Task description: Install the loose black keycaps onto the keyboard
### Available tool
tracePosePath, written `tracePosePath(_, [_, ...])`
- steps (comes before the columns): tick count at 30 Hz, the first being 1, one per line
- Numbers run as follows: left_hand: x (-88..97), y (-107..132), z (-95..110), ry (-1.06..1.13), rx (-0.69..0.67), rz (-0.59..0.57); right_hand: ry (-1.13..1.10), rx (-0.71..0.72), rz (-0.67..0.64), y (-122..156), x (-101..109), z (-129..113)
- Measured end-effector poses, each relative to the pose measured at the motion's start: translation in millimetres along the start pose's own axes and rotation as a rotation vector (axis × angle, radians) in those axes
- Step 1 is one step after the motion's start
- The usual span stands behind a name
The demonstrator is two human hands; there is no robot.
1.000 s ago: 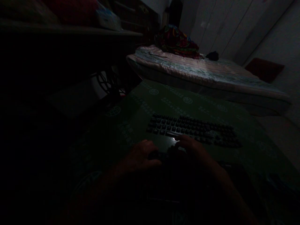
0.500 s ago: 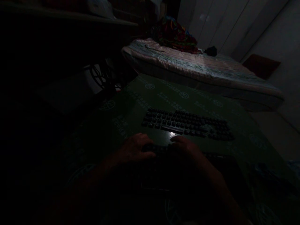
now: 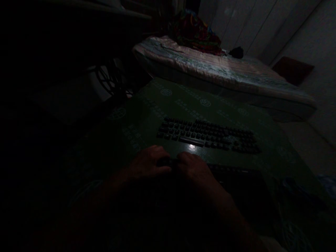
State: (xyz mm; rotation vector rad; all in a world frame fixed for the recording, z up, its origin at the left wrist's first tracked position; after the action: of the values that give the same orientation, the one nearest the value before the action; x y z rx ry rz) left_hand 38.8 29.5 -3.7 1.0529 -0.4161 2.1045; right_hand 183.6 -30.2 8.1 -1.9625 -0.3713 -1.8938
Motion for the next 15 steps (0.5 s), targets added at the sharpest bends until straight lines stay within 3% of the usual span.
tracePosePath(6, [-2.2, -0.2, -2.3, 0.003, -0.008, 0.028, 0.049, 0.062, 0.004, -1.9, 1.3, -7.4])
tracePosePath(15, [-1.3, 0.1, -0.8, -0.019, 0.007, 0.016, 0.014, 0.04, -0.015, -3.3, 4.0, -10.9])
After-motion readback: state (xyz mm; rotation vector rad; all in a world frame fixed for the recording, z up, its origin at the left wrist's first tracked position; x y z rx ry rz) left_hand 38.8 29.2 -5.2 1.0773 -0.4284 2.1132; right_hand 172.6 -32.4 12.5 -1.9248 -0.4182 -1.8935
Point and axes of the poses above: each hand's wrist, its own y-axis away from the middle knuckle, its own x-axis out of the back of the hand, z = x × y, the point moved 4 cm from there along -y, towards the middle knuckle, and after that the axes turned 12 degrees about y, right-handed, at the moved point
